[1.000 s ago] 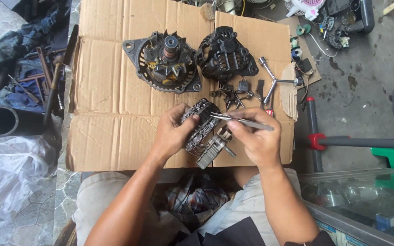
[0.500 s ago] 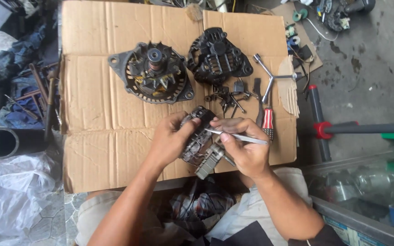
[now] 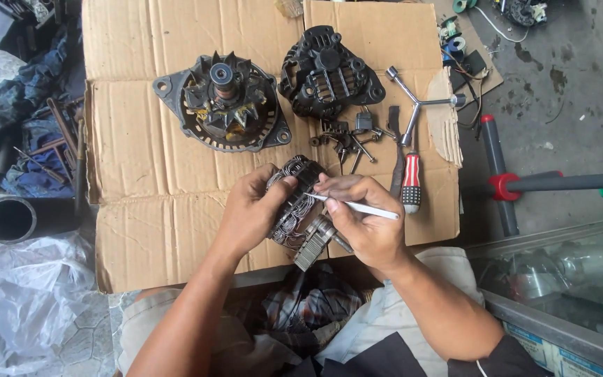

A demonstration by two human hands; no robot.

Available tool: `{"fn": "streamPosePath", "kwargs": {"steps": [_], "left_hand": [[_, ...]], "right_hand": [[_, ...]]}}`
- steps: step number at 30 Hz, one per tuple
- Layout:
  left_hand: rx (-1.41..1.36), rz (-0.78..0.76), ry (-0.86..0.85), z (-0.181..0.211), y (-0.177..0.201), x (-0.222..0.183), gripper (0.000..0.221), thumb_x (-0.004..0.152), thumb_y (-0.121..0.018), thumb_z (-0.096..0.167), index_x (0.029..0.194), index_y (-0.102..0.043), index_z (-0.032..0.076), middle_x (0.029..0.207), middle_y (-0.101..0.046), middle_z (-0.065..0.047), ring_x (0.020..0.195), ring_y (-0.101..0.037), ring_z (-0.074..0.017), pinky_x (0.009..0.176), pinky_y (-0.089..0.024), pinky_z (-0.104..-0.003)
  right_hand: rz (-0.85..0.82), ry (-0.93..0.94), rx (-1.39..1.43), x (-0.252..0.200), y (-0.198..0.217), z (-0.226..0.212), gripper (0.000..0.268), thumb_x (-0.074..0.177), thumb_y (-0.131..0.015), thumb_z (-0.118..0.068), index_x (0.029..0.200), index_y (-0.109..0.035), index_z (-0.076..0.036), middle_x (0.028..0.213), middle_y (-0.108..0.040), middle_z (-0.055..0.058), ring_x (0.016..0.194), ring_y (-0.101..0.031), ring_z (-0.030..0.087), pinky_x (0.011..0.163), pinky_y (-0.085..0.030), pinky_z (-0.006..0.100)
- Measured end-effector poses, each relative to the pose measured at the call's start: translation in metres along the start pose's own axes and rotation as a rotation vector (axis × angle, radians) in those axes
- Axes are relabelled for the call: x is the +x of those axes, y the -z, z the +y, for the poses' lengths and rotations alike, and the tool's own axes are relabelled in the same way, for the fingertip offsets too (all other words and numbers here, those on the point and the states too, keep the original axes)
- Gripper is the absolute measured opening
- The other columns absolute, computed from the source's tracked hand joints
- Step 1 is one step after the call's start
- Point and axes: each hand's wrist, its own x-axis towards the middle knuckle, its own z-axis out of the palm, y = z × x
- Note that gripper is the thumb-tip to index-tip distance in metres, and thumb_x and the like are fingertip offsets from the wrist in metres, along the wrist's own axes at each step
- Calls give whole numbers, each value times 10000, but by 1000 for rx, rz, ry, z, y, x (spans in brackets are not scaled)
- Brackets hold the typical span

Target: Cleaning the internal components of a stator coil assembly using a small metal pick to remove debris or corrosion.

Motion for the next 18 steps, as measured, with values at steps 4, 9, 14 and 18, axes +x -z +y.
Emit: {"fn": "streamPosePath", "kwargs": {"steps": [4,9,14,18], "left_hand": [[32,35,-41,-19,-2,1,251,916,-670,255,759,-645,61,557,-510,-72,592,-491,-165,538,-411,-301],[3,74,-53,-18,-10,-3,246,904,-695,253,743,-645,75,545,-511,-53,592,-477,-149,542,-400,-292],[8,78,-45,-22,-8,-3,252,905,-706,262,744,-649,77,547,-518,-50,600,-475,-145,547,-401,-287],[88,49,-3,-9,-3,-3,316,883,-752,346,718,-652,95,498,-539,-62,537,-481,-147,520,-401,-281]], "right_hand": [[-49,46,3,4,4,-3,100,874,-724,43,822,-648,82,854,-736,282,906,-762,381,895,-612,539],[-58,52,-16,7,4,-4,71,877,-687,43,832,-638,67,830,-711,274,889,-746,389,861,-626,528],[-28,60,-84,5,11,4,110,903,-681,37,824,-611,71,848,-709,262,903,-746,379,855,-624,516],[-52,70,-43,5,4,-5,114,867,-715,55,806,-628,94,820,-721,264,864,-764,392,823,-632,517]]}}
